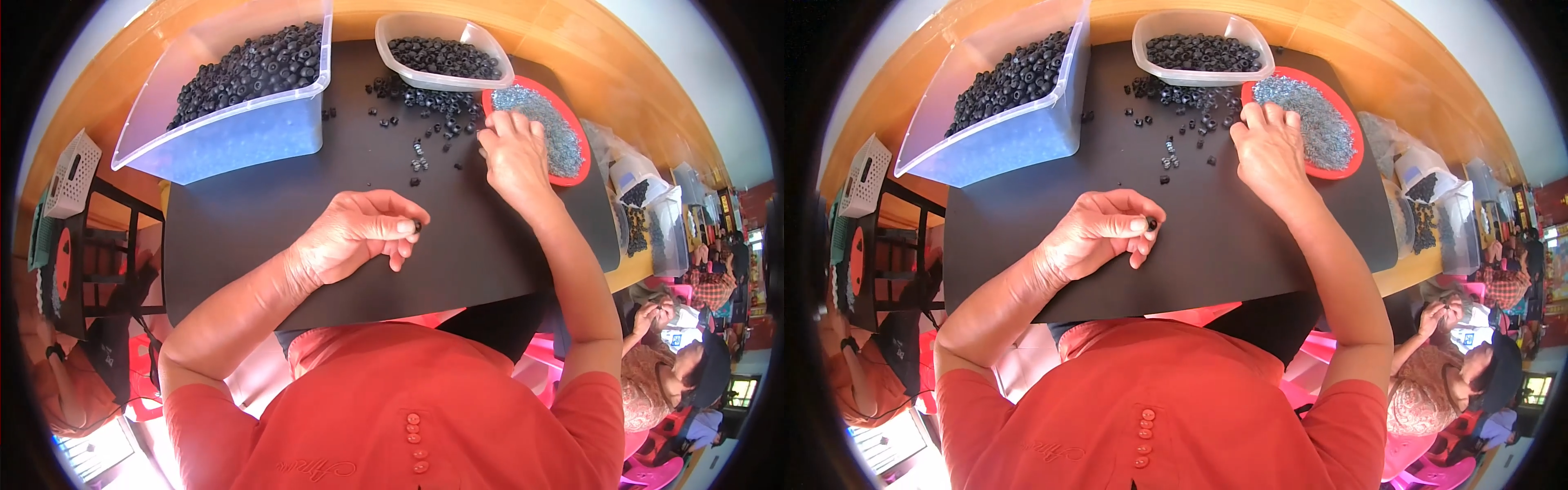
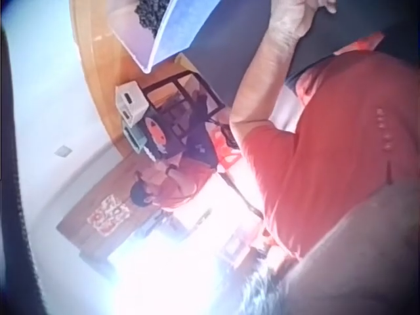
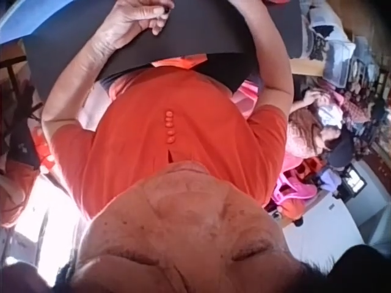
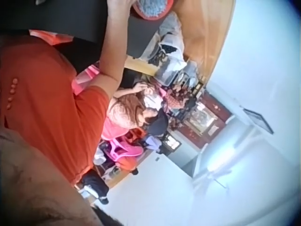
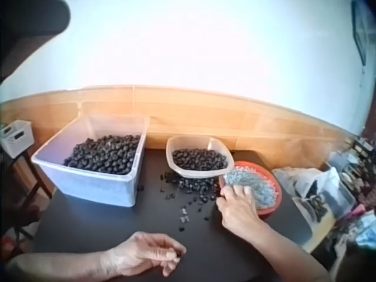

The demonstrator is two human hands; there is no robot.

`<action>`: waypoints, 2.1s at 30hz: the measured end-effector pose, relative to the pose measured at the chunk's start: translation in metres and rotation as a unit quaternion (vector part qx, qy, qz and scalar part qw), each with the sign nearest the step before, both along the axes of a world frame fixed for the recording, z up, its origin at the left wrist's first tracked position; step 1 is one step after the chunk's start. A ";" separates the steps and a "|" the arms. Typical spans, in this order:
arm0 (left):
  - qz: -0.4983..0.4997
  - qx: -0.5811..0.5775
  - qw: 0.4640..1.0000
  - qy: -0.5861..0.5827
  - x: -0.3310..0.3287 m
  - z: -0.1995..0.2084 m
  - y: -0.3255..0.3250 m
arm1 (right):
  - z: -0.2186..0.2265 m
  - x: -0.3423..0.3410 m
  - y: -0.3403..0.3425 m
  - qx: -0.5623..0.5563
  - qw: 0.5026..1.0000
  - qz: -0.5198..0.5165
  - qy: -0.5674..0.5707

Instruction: The recorder is sorting small black items from a pile into different containers on a workstation.

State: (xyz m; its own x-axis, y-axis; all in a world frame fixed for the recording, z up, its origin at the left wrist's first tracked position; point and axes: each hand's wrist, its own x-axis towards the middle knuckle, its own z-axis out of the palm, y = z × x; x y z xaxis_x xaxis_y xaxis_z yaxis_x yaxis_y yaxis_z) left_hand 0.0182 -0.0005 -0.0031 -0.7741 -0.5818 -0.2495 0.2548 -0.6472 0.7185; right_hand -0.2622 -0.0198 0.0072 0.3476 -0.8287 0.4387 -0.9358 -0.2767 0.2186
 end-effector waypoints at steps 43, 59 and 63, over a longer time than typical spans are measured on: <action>-0.031 -0.086 0.994 -0.054 -0.006 0.003 0.003 | 0.002 -0.094 -0.001 0.025 0.995 -0.080 -0.059; -0.028 -0.080 0.995 -0.050 -0.005 0.005 0.005 | 0.004 -0.087 -0.005 0.031 0.994 -0.009 -0.102; -0.026 -0.087 0.994 -0.054 -0.006 0.005 0.005 | 0.001 -0.082 -0.008 0.053 0.995 -0.015 -0.081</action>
State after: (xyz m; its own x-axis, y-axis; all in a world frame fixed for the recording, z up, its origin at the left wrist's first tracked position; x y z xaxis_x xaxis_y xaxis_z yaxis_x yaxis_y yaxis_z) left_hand 0.0124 0.0046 0.0017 -0.7788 -0.5829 -0.2319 0.1388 -0.5207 0.8424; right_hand -0.3442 -0.0277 0.0077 0.2539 -0.8821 0.3967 -0.9646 -0.2614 0.0360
